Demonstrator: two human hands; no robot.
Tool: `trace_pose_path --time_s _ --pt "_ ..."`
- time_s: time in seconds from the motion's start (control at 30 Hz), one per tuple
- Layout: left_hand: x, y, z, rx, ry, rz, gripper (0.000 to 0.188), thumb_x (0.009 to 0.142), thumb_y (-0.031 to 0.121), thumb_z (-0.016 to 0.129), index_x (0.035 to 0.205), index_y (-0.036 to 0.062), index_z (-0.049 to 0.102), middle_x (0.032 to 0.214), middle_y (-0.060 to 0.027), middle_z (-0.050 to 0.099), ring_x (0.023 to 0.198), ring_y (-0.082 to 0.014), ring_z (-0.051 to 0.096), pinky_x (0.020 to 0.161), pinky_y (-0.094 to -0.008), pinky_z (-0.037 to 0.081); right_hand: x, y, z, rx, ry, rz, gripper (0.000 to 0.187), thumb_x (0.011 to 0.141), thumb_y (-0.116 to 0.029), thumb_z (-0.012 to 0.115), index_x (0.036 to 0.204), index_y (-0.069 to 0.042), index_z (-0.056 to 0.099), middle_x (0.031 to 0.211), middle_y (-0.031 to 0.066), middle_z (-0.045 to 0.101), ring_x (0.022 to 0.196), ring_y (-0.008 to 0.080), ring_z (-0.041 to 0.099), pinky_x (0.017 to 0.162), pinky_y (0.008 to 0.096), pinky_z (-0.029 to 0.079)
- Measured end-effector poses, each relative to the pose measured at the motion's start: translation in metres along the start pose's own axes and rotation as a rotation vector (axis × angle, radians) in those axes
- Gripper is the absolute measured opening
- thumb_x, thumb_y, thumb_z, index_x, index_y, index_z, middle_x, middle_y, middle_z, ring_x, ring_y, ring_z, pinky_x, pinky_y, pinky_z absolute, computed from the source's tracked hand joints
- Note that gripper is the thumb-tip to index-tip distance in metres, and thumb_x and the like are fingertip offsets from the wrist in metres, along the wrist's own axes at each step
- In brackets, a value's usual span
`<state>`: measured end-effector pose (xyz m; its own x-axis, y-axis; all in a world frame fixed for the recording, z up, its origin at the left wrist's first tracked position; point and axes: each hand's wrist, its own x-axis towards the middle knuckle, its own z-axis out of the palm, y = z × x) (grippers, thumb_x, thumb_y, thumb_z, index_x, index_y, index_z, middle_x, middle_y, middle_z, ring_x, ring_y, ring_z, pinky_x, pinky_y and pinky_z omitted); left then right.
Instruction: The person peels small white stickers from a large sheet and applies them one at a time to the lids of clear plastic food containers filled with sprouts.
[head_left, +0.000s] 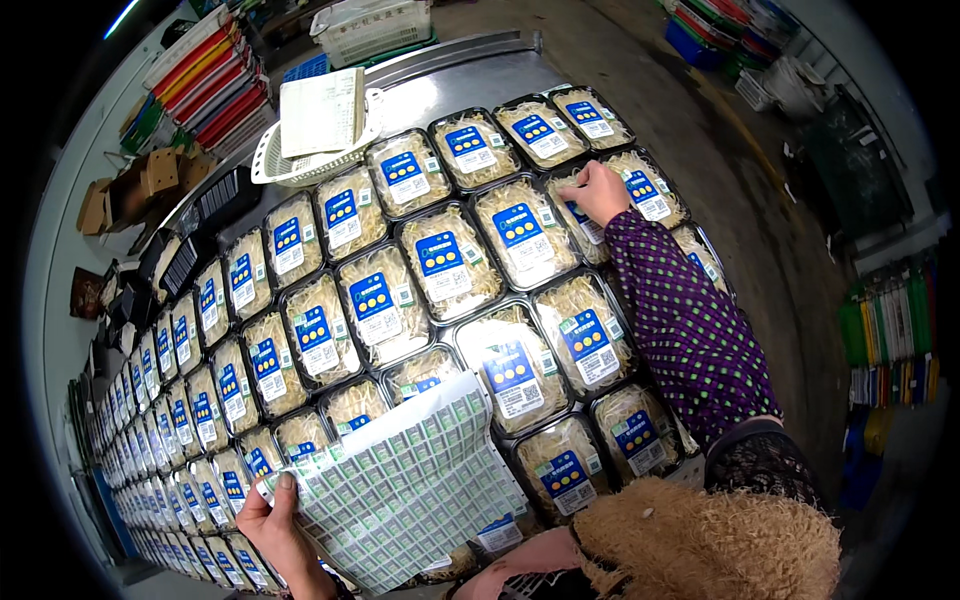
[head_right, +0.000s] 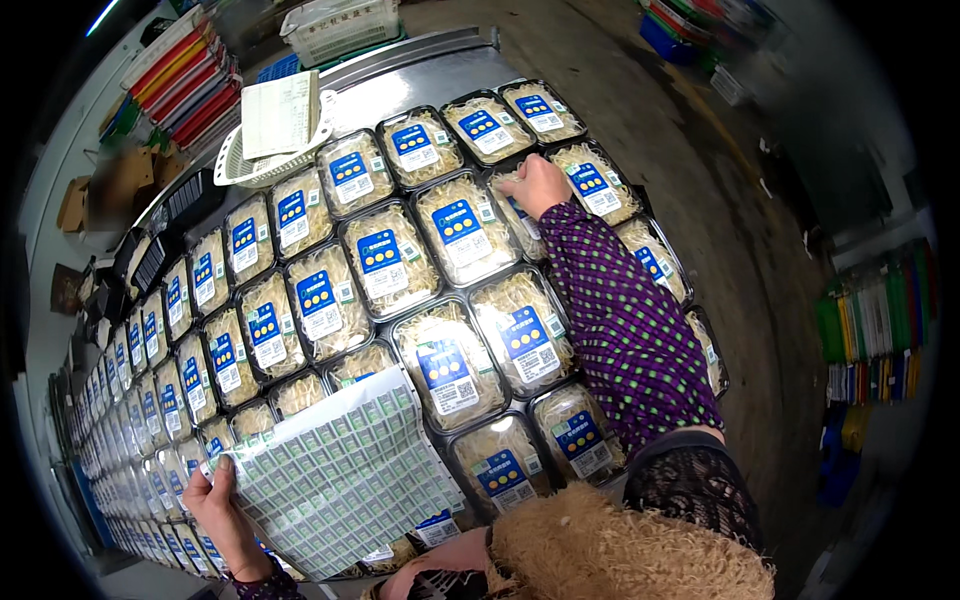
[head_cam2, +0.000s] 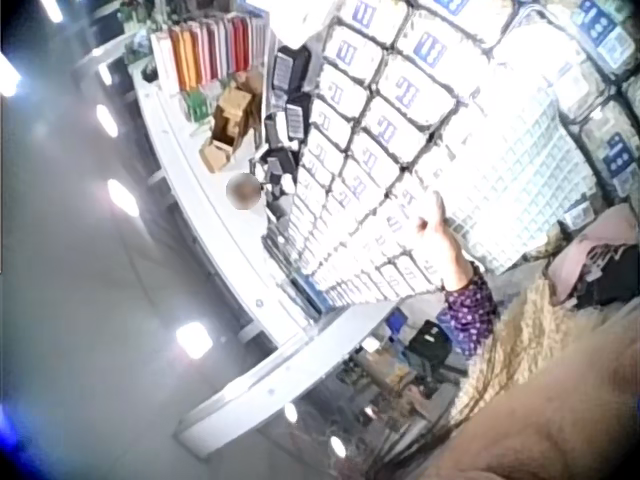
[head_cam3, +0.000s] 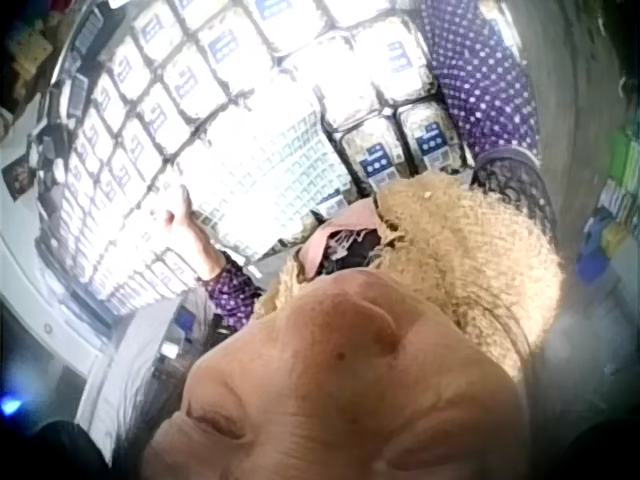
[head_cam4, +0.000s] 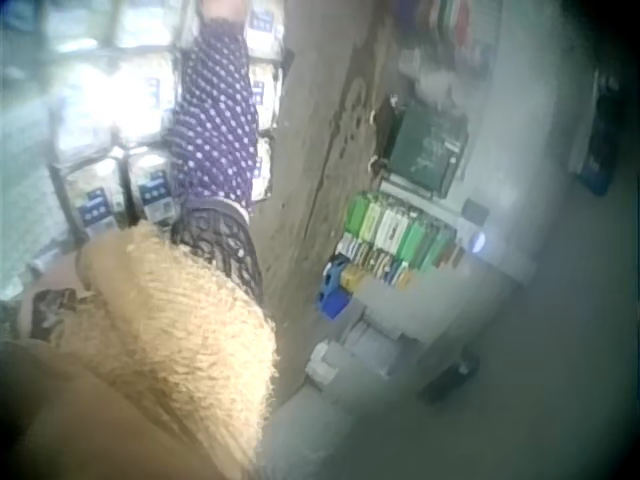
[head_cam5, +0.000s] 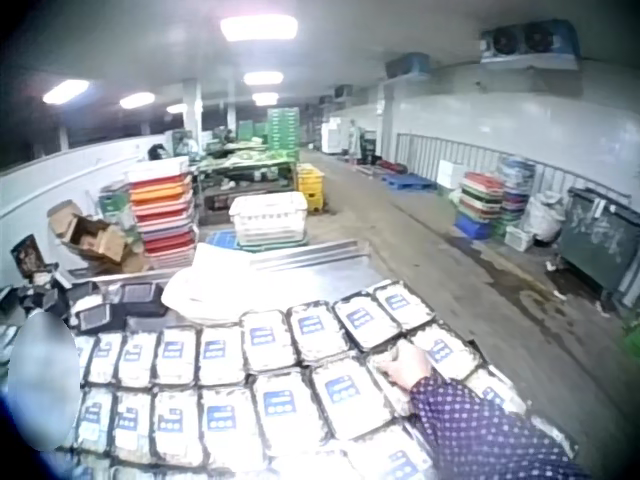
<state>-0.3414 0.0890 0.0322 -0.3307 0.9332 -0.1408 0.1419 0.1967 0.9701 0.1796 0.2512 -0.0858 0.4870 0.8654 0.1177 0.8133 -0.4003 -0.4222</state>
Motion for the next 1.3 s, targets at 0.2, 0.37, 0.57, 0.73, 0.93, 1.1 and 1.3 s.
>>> trace_pose_path --time_s 0.2,0.37,0.57,0.73,0.93,1.1,1.3 --pt "-0.002 -0.001 0.005 -0.029 -0.022 0.013 0.008 0.082 0.002 0.069 0.086 -0.0048 0.067 0.072 -0.001 0.063 0.062 -0.0047 0.051 0.059 -0.0187 0.038 -0.019 -0.06 0.051 0.845 -0.245 0.074 0.023 0.068 -0.005 0.078 0.085 0.001 0.064 0.078 0.006 0.065 0.069 0.0128 0.06 0.064 0.0249 0.049" --pt "-0.006 0.001 -0.007 -0.044 0.018 0.033 0.01 0.082 0.003 0.069 0.089 -0.0045 0.068 0.074 -0.0017 0.064 0.063 -0.0057 0.053 0.061 -0.0192 0.041 -0.016 -0.062 0.071 0.832 -0.175 0.123 0.026 0.063 -0.003 0.078 0.084 0.001 0.064 0.077 0.0073 0.065 0.069 0.0147 0.061 0.065 0.0277 0.051" --pt "-0.006 -0.003 -0.015 -0.009 0.007 0.032 0.01 0.082 0.004 0.069 0.088 -0.0038 0.068 0.077 -0.0016 0.064 0.067 -0.0062 0.053 0.064 -0.0201 0.041 -0.025 -0.071 0.081 0.01 0.07 -0.175 0.036 0.066 -0.015 0.079 0.089 0.0 0.057 0.079 0.0125 0.064 0.072 0.0257 0.064 0.063 0.0366 0.051" --pt "-0.011 -0.004 -0.023 -0.019 0.024 0.04 0.01 0.082 0.004 0.069 0.088 -0.004 0.067 0.076 -0.0011 0.063 0.067 -0.006 0.052 0.064 -0.0201 0.04 -0.021 -0.095 0.062 0.318 -0.179 -0.157 0.038 0.07 -0.018 0.082 0.092 0.0 0.056 0.081 0.0074 0.061 0.067 0.0185 0.061 0.059 0.0327 0.051" --pt "-0.013 -0.005 -0.029 -0.002 0.019 0.048 0.011 0.083 0.008 0.069 0.087 -0.0023 0.066 0.076 0.001 0.062 0.067 -0.0048 0.051 0.064 -0.0202 0.04 -0.04 -0.164 0.09 0.943 -0.454 0.107 0.035 0.067 0.007 0.071 0.098 0.001 0.054 0.088 0.0066 0.056 0.07 0.0156 0.058 0.053 0.0283 0.049" --pt "-0.013 -0.006 -0.036 -0.018 0.052 0.046 0.012 0.083 0.009 0.069 0.088 -0.0024 0.066 0.075 0.0014 0.061 0.067 -0.0043 0.049 0.063 -0.0196 0.037 -0.039 -0.169 0.111 0.898 -0.371 0.127 0.032 0.064 0.007 0.071 0.091 0.002 0.054 0.083 0.0099 0.058 0.064 0.0172 0.059 0.052 0.0302 0.051" --pt "-0.011 -0.011 -0.041 -0.053 0.078 0.051 0.012 0.081 0.004 0.07 0.088 -0.0047 0.066 0.072 0.0013 0.061 0.065 -0.004 0.048 0.061 -0.0192 0.036 -0.039 -0.167 0.119 0.181 -0.133 -0.243 0.045 0.061 -0.012 0.08 0.096 0.0 0.055 0.104 0.0215 0.051 0.086 0.0365 0.061 0.079 0.0417 0.052"
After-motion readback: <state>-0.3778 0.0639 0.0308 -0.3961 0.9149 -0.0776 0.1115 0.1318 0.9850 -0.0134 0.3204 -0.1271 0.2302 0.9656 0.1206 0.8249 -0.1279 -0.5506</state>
